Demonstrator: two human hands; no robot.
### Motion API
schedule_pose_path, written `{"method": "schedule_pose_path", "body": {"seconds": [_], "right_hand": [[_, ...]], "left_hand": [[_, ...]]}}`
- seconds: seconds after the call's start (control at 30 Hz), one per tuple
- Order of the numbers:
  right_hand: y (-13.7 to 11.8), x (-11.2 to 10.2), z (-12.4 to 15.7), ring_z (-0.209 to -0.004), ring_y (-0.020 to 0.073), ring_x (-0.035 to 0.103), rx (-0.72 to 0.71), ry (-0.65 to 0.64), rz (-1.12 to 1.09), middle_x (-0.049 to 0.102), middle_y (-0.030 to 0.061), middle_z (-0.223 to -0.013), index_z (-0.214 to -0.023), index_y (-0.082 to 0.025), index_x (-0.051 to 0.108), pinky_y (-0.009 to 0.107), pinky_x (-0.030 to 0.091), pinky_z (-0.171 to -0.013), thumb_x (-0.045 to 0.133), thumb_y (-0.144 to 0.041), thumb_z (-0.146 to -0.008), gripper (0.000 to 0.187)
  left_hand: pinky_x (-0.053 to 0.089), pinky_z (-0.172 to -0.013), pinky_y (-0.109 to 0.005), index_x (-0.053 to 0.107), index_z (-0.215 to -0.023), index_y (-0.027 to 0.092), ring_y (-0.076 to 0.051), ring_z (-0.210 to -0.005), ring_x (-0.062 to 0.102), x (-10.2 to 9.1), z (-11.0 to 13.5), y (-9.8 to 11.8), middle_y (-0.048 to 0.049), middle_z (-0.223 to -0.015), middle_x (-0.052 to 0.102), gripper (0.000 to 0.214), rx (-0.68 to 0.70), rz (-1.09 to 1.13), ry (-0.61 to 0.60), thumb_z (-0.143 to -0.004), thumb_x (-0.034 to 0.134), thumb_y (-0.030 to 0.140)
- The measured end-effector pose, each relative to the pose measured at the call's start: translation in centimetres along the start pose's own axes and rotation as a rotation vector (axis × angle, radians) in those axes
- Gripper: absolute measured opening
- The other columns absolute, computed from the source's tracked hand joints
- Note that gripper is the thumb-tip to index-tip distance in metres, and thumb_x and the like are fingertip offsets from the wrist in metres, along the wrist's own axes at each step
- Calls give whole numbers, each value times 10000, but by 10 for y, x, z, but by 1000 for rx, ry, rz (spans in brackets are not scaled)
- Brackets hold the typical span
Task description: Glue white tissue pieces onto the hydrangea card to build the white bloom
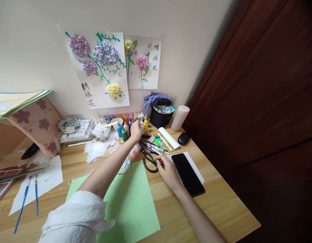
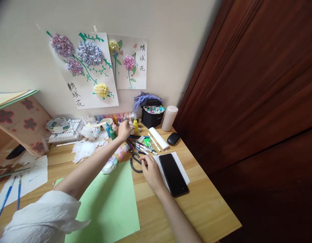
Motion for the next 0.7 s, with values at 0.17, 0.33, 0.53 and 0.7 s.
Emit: {"method": "schedule_pose_path", "body": {"seconds": [0.17,0.33,0.53,0.7], "right_hand": [[4,9,4,-889,236,612,48,-34,-45,640,59,-901,-877,-231,588,377,485,-781,431,-225,-853,159],[19,33,14,-866,203,643,225,-114,-300,677,62,-915,-880,-216,595,365,500,-813,401,-271,-877,202],[14,76,28,-1035,219,602,356,-248,-609,618,99,-1153,-1037,-206,604,396,448,-944,559,-414,-800,318],[8,108,32,-1113,247,567,434,-316,-715,571,111,-1253,-1053,-219,583,442,380,-1011,669,-443,-698,428]], "left_hand": [[423,-734,-329,536,-943,96,-294,-915,619,1,5,7,-207,-952,647,306,3,-30,-67,-714,666,253],[406,-824,-312,545,-969,158,-241,-1002,574,-29,53,-6,-138,-1037,630,189,84,-20,-144,-783,555,182],[395,-680,-328,568,-637,156,-238,-734,592,-83,142,-115,-119,-710,644,253,-150,-44,-245,-817,401,214],[366,-582,-264,625,-608,154,-182,-633,585,-74,161,-151,-65,-663,670,290,-241,129,-384,-770,482,348]]}}
Point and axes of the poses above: each hand's wrist, its own z-axis away from the middle knuckle, its own x-axis out of the palm, y = z × x, the point moved 9 cm from there along -z, towards the middle knuckle
